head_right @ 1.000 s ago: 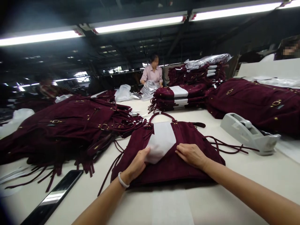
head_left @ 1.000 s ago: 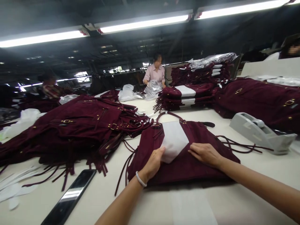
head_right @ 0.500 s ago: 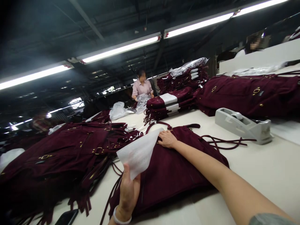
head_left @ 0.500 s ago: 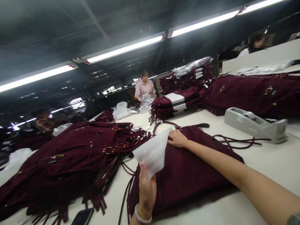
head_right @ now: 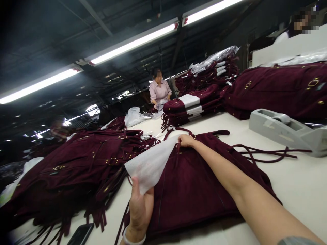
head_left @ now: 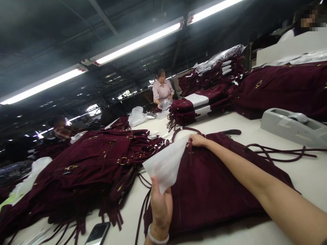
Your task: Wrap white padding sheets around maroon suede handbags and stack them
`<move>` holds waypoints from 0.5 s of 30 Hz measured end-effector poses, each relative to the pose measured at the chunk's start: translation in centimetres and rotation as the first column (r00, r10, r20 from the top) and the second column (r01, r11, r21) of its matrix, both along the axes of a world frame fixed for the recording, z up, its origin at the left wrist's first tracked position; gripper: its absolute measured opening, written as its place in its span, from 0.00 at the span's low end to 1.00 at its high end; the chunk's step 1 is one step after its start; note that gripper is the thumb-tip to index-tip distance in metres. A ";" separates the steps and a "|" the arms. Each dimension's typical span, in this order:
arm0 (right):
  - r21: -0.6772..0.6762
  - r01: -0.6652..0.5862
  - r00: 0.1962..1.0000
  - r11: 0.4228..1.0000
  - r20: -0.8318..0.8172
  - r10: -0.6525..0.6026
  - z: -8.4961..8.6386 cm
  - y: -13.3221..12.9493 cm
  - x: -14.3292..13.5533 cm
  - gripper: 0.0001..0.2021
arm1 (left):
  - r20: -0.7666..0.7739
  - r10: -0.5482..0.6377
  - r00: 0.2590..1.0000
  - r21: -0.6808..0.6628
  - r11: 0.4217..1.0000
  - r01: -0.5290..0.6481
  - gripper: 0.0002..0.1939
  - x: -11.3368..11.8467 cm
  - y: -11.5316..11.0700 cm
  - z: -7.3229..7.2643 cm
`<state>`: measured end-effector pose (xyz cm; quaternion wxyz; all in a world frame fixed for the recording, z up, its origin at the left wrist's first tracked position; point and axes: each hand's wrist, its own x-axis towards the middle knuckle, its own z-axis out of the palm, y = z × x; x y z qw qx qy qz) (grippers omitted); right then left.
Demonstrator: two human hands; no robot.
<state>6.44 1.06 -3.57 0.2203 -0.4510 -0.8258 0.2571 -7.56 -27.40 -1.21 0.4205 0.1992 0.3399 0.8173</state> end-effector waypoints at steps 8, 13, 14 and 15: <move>-0.169 0.333 0.904 0.928 -0.223 -0.365 0.7 1.3 7.2 0.13 | -0.141 -0.025 0.990 -0.033 0.999 0.020 0.28 -0.7 -0.6 -1.3; -0.149 0.460 0.822 0.875 -0.300 -0.483 0.9 0.6 8.3 0.16 | -0.589 -0.264 0.764 -0.155 0.964 0.214 0.21 -0.1 -2.2 -2.1; -0.120 0.472 0.819 0.874 -0.308 -0.484 1.1 0.4 8.3 0.16 | -0.699 -0.315 0.642 -0.144 0.941 0.306 0.19 0.2 -2.5 -1.8; -0.081 0.480 0.820 0.873 -0.311 -0.480 1.4 0.0 8.4 0.16 | -0.788 -0.335 0.517 -0.132 0.912 0.389 0.18 0.5 -2.8 -1.3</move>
